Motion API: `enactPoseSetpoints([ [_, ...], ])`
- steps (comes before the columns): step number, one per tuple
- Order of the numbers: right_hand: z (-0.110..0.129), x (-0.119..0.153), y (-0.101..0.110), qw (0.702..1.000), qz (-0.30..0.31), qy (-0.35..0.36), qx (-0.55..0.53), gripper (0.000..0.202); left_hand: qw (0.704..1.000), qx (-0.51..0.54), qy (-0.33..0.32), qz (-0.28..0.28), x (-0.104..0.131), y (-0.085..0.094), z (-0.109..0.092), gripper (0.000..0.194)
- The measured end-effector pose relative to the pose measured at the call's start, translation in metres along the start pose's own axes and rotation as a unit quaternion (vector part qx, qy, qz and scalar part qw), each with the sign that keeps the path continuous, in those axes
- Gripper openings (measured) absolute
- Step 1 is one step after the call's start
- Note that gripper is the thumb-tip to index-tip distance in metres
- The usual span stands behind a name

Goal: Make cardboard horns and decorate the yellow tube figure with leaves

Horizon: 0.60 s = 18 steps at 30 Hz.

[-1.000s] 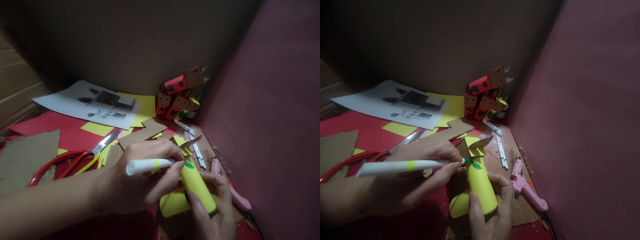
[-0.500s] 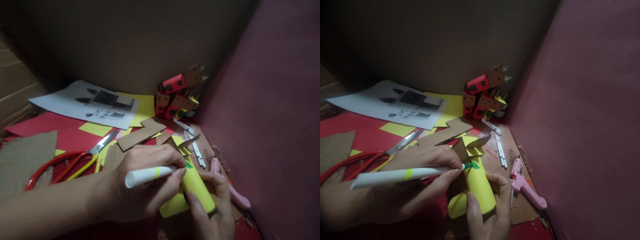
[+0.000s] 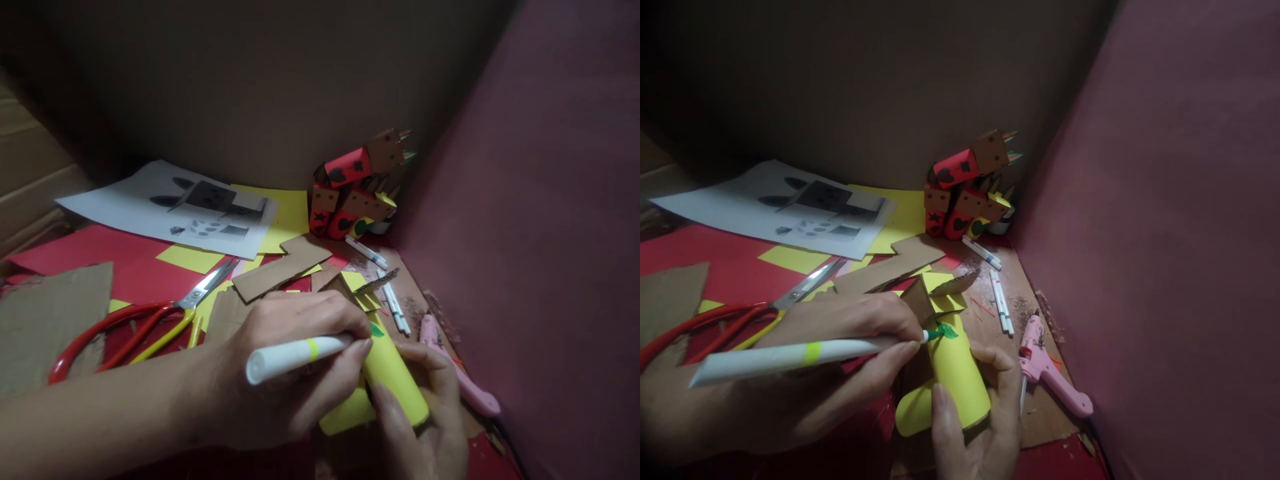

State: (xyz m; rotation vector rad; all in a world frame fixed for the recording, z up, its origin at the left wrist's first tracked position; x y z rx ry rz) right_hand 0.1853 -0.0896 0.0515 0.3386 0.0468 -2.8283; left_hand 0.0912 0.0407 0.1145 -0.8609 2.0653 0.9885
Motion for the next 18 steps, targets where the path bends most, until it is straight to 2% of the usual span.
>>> enactPoseSetpoints([
  [3,0.0,0.0015,-0.0001,1.0,-0.01,-0.008,0.007,0.031,1.0,-0.007,0.007,-0.015,0.0001,0.0005,-0.0004,0.011],
  [13,-0.0067,0.004,0.0001,0.998,-0.009,0.053,-0.01,0.03,1.0,-0.005,0.027,-0.006,-0.0005,0.0014,-0.0011,0.01],
  [18,-0.0085,0.0067,0.0,0.997,-0.027,0.068,-0.001,0.03,1.0,-0.004,0.011,0.006,0.0019,0.0021,-0.0042,0.01],
])
Point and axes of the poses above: each hand's wrist, its own x-axis away from the middle knuckle, its own y-axis out of the back of the hand, z = x × y, the point moved 2 cm from there along -x, towards the middle knuckle, and after that the axes turned 10 degrees about -z, right-handed, at the moved point
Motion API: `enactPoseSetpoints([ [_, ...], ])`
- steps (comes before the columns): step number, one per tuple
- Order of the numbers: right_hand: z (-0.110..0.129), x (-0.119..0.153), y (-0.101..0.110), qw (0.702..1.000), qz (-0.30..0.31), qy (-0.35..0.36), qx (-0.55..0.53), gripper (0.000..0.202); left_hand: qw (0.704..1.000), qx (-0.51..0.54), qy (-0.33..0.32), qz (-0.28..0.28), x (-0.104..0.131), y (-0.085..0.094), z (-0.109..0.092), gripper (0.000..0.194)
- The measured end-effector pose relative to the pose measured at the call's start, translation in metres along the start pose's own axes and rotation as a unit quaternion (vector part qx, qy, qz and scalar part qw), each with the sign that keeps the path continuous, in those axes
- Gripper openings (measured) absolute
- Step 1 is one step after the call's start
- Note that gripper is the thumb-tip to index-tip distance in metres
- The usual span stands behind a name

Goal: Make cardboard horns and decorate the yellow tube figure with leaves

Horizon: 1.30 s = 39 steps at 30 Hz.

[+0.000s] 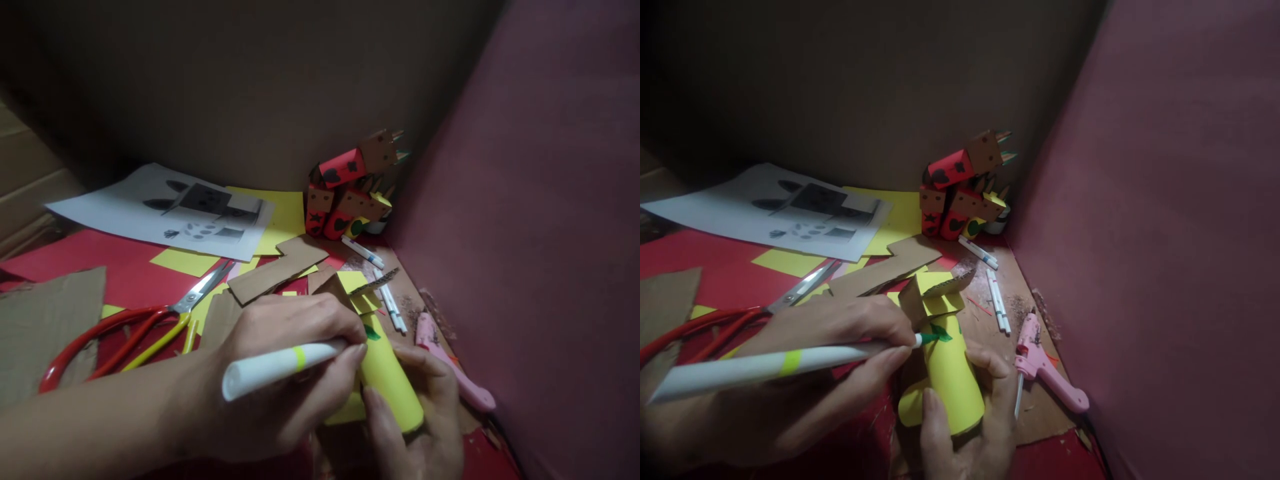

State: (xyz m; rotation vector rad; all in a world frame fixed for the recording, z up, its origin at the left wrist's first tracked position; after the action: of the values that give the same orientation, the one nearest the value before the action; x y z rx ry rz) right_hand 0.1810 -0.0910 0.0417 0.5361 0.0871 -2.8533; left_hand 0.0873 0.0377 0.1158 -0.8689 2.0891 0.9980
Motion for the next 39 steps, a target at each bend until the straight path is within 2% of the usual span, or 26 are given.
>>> enactPoseSetpoints([
  [5,0.002,0.003,-0.002,0.998,-0.029,0.031,0.038,0.032,1.0,0.018,-0.012,0.006,0.0,0.002,-0.004,0.013],
  [9,0.001,0.003,-0.004,0.99,-0.063,0.096,0.085,0.032,0.999,0.016,0.026,-0.009,-0.005,0.009,-0.005,0.014],
  [14,0.0,0.001,-0.005,0.978,-0.058,0.161,0.123,0.033,0.999,0.02,0.044,-0.01,-0.01,0.015,-0.006,0.013],
  [20,-0.006,-0.003,-0.002,0.976,-0.063,0.123,0.167,0.046,0.999,-0.002,0.048,-0.01,-0.008,0.011,-0.002,0.014],
  [27,-0.012,-0.003,0.002,0.985,0.002,0.103,0.14,0.057,0.999,0.005,0.048,-0.001,-0.01,0.011,-0.002,0.013],
  [33,-0.015,-0.001,0.005,0.99,0.019,0.105,0.095,0.052,0.999,0.007,0.048,0.004,-0.017,0.009,-0.009,0.013],
  [39,-0.015,-0.001,0.008,0.992,0.006,0.063,0.106,0.05,0.997,0.041,0.066,-0.022,-0.007,0.0,0.0,0.014],
])
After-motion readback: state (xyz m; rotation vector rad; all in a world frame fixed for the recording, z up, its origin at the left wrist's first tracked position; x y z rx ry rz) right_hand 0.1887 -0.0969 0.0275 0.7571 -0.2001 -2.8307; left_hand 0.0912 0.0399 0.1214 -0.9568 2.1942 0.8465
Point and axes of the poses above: each hand's wrist, its own x-axis away from the middle knuckle, its own y-axis out of the back of the hand, z = x × y, the point moved 2 cm from there along -x, towards the middle knuckle, and after that the axes turned 10 degrees about -z, right-handed, at the moved point
